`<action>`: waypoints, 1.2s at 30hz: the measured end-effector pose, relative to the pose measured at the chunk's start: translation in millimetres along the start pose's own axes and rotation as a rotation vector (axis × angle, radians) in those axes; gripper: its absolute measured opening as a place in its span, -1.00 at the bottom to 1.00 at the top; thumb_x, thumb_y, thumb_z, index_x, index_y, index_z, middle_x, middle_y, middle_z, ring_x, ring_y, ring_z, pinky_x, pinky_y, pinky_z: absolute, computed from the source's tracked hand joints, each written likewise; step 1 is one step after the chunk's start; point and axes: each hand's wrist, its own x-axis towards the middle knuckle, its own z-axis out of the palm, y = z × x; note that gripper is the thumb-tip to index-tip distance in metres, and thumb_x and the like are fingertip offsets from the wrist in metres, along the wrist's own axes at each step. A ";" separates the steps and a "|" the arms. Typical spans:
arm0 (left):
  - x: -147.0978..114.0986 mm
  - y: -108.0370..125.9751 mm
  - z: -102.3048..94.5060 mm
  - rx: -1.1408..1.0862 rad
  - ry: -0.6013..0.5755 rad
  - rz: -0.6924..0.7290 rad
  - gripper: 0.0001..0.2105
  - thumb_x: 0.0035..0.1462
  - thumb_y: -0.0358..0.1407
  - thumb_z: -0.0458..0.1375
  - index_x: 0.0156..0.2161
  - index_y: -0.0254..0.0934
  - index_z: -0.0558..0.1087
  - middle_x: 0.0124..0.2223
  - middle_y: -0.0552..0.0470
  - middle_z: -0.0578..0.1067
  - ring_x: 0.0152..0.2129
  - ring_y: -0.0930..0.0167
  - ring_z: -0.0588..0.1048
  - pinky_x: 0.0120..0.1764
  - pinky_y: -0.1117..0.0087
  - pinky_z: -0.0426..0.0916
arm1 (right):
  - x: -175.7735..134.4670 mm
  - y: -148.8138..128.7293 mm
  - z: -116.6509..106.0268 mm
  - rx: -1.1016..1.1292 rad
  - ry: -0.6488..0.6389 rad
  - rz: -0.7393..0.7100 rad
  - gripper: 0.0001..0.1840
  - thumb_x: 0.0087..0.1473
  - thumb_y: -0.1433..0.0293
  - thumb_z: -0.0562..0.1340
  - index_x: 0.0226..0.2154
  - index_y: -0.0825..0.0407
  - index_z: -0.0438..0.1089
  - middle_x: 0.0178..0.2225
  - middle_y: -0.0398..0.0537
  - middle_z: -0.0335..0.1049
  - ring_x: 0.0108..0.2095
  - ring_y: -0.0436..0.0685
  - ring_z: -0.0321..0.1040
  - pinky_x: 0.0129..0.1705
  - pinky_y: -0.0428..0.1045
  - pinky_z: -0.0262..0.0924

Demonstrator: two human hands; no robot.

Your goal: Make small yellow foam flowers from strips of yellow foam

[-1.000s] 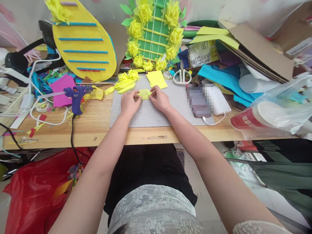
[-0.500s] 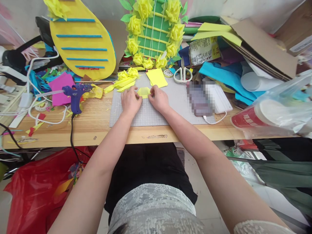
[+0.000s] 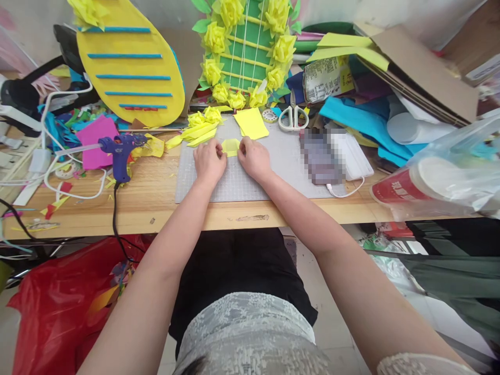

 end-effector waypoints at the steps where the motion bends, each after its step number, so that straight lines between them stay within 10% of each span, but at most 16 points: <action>1: -0.4 0.7 -0.3 0.013 -0.011 0.008 -0.87 0.07 -0.38 0.11 -0.24 -0.20 0.43 -0.25 -0.03 0.53 -0.11 0.20 0.40 0.03 0.14 0.20 | 0.1 0.3 0.8 -0.011 0.004 -0.002 -0.77 0.18 0.44 0.02 -0.15 0.08 0.31 -0.18 0.08 0.45 -0.20 0.18 0.33 -0.15 0.04 0.14; 24: 0.7 -1.2 1.5 -0.031 0.003 -0.052 -0.88 0.02 -0.41 0.13 -0.38 -0.14 0.48 -0.19 -0.09 0.42 0.00 0.10 0.31 0.08 0.00 0.15 | 1.0 4.5 2.9 0.035 0.000 -0.002 -0.68 0.08 0.56 -0.02 -0.14 0.09 0.31 -0.14 0.16 0.36 -0.21 0.20 0.29 -0.15 0.07 0.18; 36: 5.7 -3.7 -0.9 -0.110 0.020 -0.147 -0.67 -0.03 -0.36 0.24 -0.12 -0.12 0.35 -0.05 -0.04 0.49 0.04 0.15 0.33 0.10 0.05 0.17 | 0.3 6.6 3.0 0.048 0.016 0.003 -0.69 0.08 0.56 -0.02 -0.15 0.10 0.29 -0.13 0.16 0.36 -0.19 0.21 0.30 -0.14 0.07 0.19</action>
